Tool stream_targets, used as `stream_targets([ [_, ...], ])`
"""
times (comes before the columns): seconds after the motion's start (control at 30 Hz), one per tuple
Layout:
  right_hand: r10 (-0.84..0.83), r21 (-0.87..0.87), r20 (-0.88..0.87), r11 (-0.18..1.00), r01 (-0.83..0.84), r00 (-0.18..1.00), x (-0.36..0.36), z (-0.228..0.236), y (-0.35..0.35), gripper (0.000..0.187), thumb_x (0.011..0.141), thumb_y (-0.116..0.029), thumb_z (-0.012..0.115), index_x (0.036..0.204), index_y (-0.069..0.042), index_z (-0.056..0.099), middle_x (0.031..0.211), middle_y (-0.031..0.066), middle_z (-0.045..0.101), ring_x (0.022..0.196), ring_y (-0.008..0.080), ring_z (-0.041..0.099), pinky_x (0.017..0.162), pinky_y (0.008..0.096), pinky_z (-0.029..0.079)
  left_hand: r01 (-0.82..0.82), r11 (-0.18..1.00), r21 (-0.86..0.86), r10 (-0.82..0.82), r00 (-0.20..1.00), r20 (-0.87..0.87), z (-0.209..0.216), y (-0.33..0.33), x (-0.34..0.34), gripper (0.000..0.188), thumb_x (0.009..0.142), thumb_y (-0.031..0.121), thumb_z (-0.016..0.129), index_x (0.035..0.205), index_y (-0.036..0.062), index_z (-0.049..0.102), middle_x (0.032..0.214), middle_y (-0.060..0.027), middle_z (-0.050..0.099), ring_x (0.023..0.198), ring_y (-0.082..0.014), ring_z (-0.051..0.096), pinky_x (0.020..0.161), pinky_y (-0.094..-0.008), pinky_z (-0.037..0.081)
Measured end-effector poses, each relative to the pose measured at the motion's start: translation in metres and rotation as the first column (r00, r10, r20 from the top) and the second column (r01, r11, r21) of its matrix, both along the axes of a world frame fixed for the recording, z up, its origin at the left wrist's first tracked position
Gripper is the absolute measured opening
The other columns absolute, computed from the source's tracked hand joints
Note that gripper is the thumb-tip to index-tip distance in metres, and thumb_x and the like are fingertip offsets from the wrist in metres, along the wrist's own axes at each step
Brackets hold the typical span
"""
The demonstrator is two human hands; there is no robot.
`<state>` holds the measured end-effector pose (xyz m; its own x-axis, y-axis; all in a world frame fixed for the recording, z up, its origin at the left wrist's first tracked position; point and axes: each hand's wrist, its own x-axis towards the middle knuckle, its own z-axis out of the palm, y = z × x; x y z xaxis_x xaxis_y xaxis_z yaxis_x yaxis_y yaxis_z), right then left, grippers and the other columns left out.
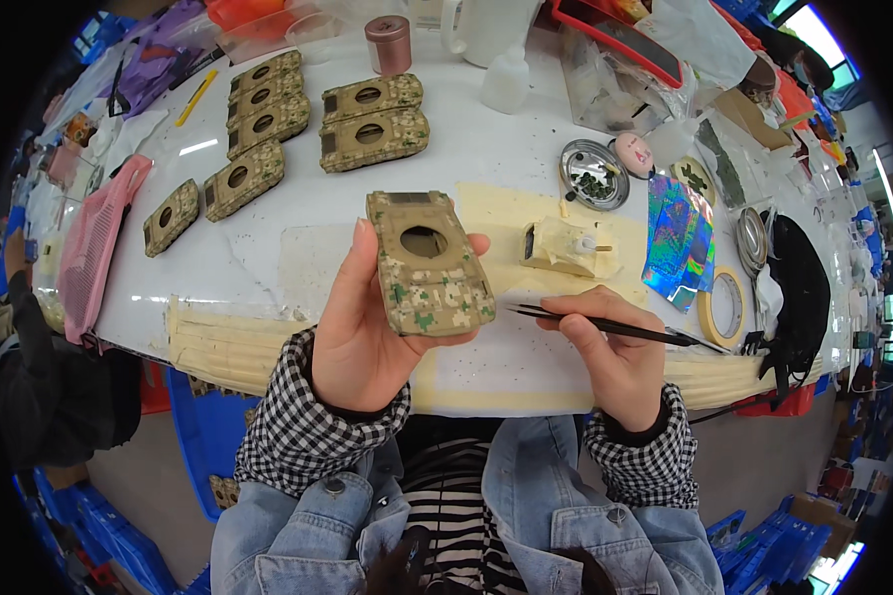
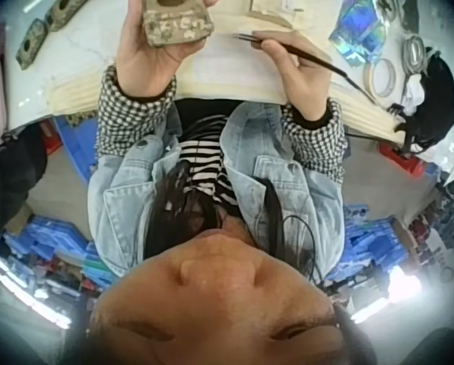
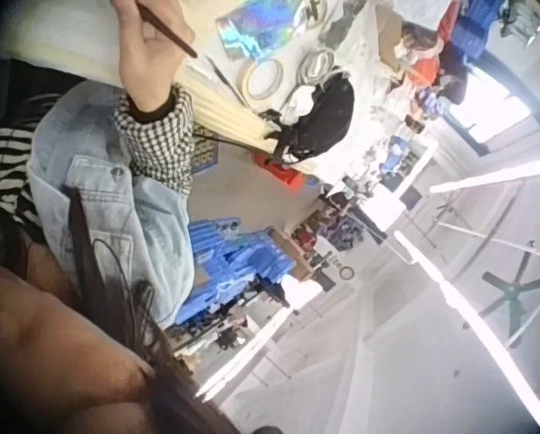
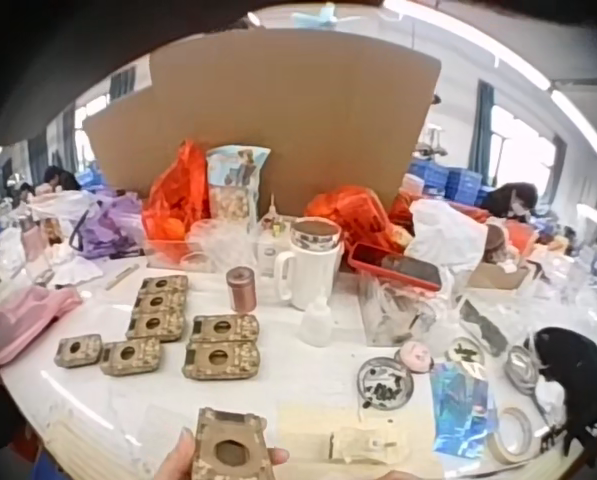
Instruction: The recorder uses tweezers and a stylus to apply decorative elements and clean camouflage-patterned toy tank bodies at a factory workbench.
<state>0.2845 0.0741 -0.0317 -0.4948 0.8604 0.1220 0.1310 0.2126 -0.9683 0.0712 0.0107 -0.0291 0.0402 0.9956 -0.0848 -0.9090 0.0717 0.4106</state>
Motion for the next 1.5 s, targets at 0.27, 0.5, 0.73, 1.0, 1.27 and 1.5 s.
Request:
stream_targets([
  [0.27, 0.082, -0.077, -0.16, 0.992, -0.095, 0.984, 0.011, 0.033, 0.014, 0.021, 0.089, -0.012, 0.059, 0.101, 0.004, 0.063, 0.095, 0.0128, 0.066, 0.082, 0.0173, 0.065, 0.071, 0.025, 0.049, 0.017, 0.995, -0.094, -0.034, 0.982, -0.186, 0.015, 0.0, 0.016, 0.063, 0.098, 0.047, 0.019, 0.14, 0.0005, 0.023, 0.139, -0.0235, 0.033, 0.103, -0.0319, 0.059, 0.068, -0.0343, 0.059],
  [0.5, 0.098, -0.196, -0.267, 0.968, -0.154, 0.959, 0.008, 0.03, 0.022, 0.021, 0.091, -0.012, 0.056, 0.103, 0.005, 0.06, 0.098, 0.0122, 0.065, 0.082, 0.0173, 0.065, 0.068, 0.0245, 0.048, 0.273, 0.944, 0.186, -0.252, 0.959, -0.128, 0.005, -0.001, 0.005, 0.065, 0.098, 0.048, 0.018, 0.143, 0.0018, 0.018, 0.138, -0.0248, 0.036, 0.127, -0.0268, 0.041, 0.101, -0.038, 0.039],
  [0.73, 0.098, -0.105, -0.224, 0.987, -0.124, 0.97, 0.007, 0.034, 0.019, 0.021, 0.09, -0.012, 0.059, 0.102, 0.005, 0.061, 0.094, 0.011, 0.065, 0.08, 0.0146, 0.063, 0.069, 0.0243, 0.048, 0.276, 0.947, 0.166, -0.244, 0.951, -0.191, 0.005, -0.002, 0.004, 0.067, 0.096, 0.05, 0.021, 0.143, 0.002, 0.016, 0.142, -0.0236, 0.03, 0.128, -0.0317, 0.038, 0.09, -0.0389, 0.047],
  [1.0, 0.096, 0.151, -0.169, 0.986, -0.07, 0.981, 0.007, 0.043, 0.016, 0.021, 0.089, -0.01, 0.06, 0.103, 0.005, 0.061, 0.092, 0.0125, 0.065, 0.082, 0.0163, 0.062, 0.073, 0.0257, 0.048, 0.302, 0.925, 0.229, -0.267, 0.948, -0.171, 0.002, -0.002, 0.002, 0.07, 0.095, 0.052, 0.026, 0.144, 0.0043, 0.011, 0.144, -0.024, 0.027, 0.114, -0.0252, 0.053, 0.093, -0.0401, 0.047],
  [1.27, 0.142, 0.371, -0.178, 0.926, -0.067, 0.974, -0.005, 0.033, 0.01, 0.022, 0.091, -0.013, 0.056, 0.104, 0.004, 0.059, 0.102, 0.0147, 0.064, 0.089, 0.0205, 0.062, 0.08, 0.0284, 0.047, 0.316, 0.915, 0.252, -0.267, 0.941, -0.208, 0.004, -0.004, 0.003, 0.072, 0.094, 0.05, 0.034, 0.144, 0.0041, 0.012, 0.147, -0.0225, 0.022, 0.115, -0.0244, 0.052, 0.093, -0.0404, 0.047],
  [1.5, 0.131, 0.434, -0.148, 0.899, -0.055, 0.98, -0.01, 0.031, 0.013, 0.022, 0.091, -0.013, 0.056, 0.104, 0.004, 0.059, 0.101, 0.0149, 0.065, 0.085, 0.0209, 0.062, 0.076, 0.0279, 0.047, 0.298, 0.93, 0.218, -0.231, 0.93, -0.286, 0.008, -0.005, 0.004, 0.071, 0.094, 0.05, 0.035, 0.144, 0.0033, 0.015, 0.147, -0.0211, 0.022, 0.125, -0.0234, 0.042, 0.099, -0.0379, 0.04],
])
